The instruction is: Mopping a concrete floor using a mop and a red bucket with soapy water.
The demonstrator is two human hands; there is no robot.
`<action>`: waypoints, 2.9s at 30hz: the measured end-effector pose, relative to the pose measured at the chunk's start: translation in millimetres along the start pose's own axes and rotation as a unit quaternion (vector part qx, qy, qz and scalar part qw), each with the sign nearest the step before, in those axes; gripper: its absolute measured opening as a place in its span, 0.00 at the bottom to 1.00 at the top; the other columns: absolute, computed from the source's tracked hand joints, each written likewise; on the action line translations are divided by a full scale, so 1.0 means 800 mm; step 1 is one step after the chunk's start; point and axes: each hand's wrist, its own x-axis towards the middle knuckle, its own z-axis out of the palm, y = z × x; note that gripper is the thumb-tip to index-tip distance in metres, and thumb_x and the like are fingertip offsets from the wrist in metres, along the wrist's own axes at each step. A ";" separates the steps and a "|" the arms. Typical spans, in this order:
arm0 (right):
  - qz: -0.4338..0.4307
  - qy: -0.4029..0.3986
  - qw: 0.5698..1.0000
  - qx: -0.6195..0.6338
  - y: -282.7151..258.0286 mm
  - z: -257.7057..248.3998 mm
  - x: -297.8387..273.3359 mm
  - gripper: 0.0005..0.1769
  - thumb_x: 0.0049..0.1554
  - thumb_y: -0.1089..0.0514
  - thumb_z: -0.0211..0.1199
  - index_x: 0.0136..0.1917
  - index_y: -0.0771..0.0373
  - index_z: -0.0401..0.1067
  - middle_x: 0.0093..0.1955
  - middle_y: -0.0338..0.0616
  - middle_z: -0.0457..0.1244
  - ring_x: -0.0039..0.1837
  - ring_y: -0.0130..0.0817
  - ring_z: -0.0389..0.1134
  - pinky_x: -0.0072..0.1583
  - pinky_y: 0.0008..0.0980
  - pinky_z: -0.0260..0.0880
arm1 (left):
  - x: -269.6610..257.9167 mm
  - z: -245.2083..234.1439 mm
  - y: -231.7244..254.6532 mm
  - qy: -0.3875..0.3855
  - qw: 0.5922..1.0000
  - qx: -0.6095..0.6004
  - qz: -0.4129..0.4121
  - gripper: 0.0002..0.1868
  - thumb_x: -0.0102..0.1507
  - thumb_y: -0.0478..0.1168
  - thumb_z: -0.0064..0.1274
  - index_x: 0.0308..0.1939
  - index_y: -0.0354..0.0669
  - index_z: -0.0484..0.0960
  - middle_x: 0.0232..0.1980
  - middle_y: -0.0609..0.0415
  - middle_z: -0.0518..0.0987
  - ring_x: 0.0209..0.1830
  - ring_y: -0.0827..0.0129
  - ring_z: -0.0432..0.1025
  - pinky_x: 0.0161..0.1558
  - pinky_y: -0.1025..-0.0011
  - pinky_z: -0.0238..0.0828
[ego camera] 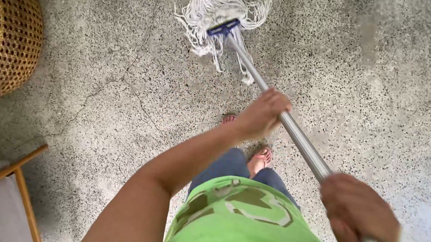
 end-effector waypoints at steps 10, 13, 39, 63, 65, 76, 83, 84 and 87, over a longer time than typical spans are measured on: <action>0.003 0.027 0.994 -0.103 0.264 0.086 0.078 0.02 0.58 0.68 0.65 0.45 0.65 0.73 0.41 0.48 0.66 0.48 0.48 0.70 0.54 0.43 0.69 | 0.093 -0.054 -0.192 -0.066 0.913 0.212 -0.343 0.28 0.71 0.39 0.36 0.77 0.57 0.57 0.81 0.41 0.45 0.82 0.45 0.38 0.78 0.47 0.38; -0.020 0.054 0.986 -0.155 0.258 0.070 0.054 0.08 0.58 0.65 0.68 0.42 0.59 0.68 0.47 0.45 0.68 0.59 0.45 0.73 0.62 0.43 0.69 | 0.104 -0.030 -0.195 -0.126 0.892 0.216 -0.375 0.33 0.70 0.41 0.34 0.80 0.54 0.47 0.85 0.50 0.43 0.85 0.50 0.36 0.78 0.48 0.38; -0.003 0.059 0.983 -0.174 0.324 -0.067 0.048 0.11 0.53 0.69 0.65 0.35 0.61 0.66 0.36 0.46 0.63 0.43 0.47 0.69 0.55 0.49 0.69 | 0.252 0.074 -0.185 -0.128 0.972 0.063 -0.185 0.34 0.60 0.32 0.54 0.68 0.49 0.59 0.80 0.31 0.51 0.77 0.32 0.39 0.69 0.52 0.52; 0.090 0.130 0.987 -0.003 -0.020 -0.287 -0.195 0.10 0.55 0.66 0.57 0.32 0.61 0.64 0.33 0.41 0.62 0.40 0.38 0.69 0.59 0.55 0.71 | 0.234 0.235 0.197 -0.180 0.977 -0.083 0.074 0.20 0.57 0.32 0.61 0.52 0.45 0.75 0.58 0.49 0.74 0.67 0.50 0.65 0.72 0.54 0.59; 0.060 0.114 0.991 -0.023 0.035 -0.289 -0.196 0.08 0.54 0.66 0.57 0.33 0.62 0.65 0.34 0.44 0.62 0.40 0.42 0.67 0.57 0.54 0.71 | 0.252 0.246 0.155 -0.177 0.980 -0.070 0.054 0.15 0.62 0.33 0.59 0.51 0.46 0.76 0.55 0.51 0.75 0.64 0.54 0.68 0.71 0.57 0.63; 0.049 0.147 0.980 -0.127 0.297 -0.281 -0.142 0.06 0.60 0.68 0.64 0.42 0.66 0.69 0.45 0.49 0.67 0.55 0.47 0.71 0.59 0.43 0.71 | 0.369 0.252 0.044 -0.201 0.929 0.164 -0.266 0.35 0.68 0.39 0.42 0.78 0.53 0.50 0.83 0.46 0.43 0.83 0.46 0.38 0.80 0.50 0.37; 0.166 0.112 0.953 -0.228 0.116 -0.342 -0.240 0.03 0.55 0.64 0.66 0.43 0.64 0.73 0.45 0.46 0.69 0.53 0.41 0.73 0.59 0.42 0.63 | 0.348 0.287 0.167 -0.275 0.954 0.116 -0.022 0.18 0.69 0.42 0.50 0.62 0.53 0.69 0.71 0.48 0.59 0.77 0.51 0.50 0.73 0.42 0.40; 0.155 0.135 0.953 -0.224 0.082 -0.349 -0.260 0.05 0.54 0.63 0.66 0.46 0.63 0.75 0.46 0.46 0.70 0.54 0.40 0.73 0.60 0.41 0.63 | 0.347 0.283 0.207 -0.311 0.945 0.100 -0.019 0.11 0.70 0.43 0.51 0.56 0.53 0.75 0.62 0.53 0.74 0.70 0.59 0.63 0.72 0.49 0.51; 0.195 0.154 0.946 -0.206 -0.038 -0.367 -0.289 0.06 0.56 0.59 0.63 0.39 0.61 0.70 0.39 0.40 0.68 0.48 0.34 0.74 0.64 0.46 0.64 | 0.301 0.320 0.286 -0.295 0.954 -0.044 0.022 0.14 0.62 0.44 0.60 0.50 0.52 0.78 0.55 0.50 0.78 0.65 0.56 0.67 0.70 0.55 0.62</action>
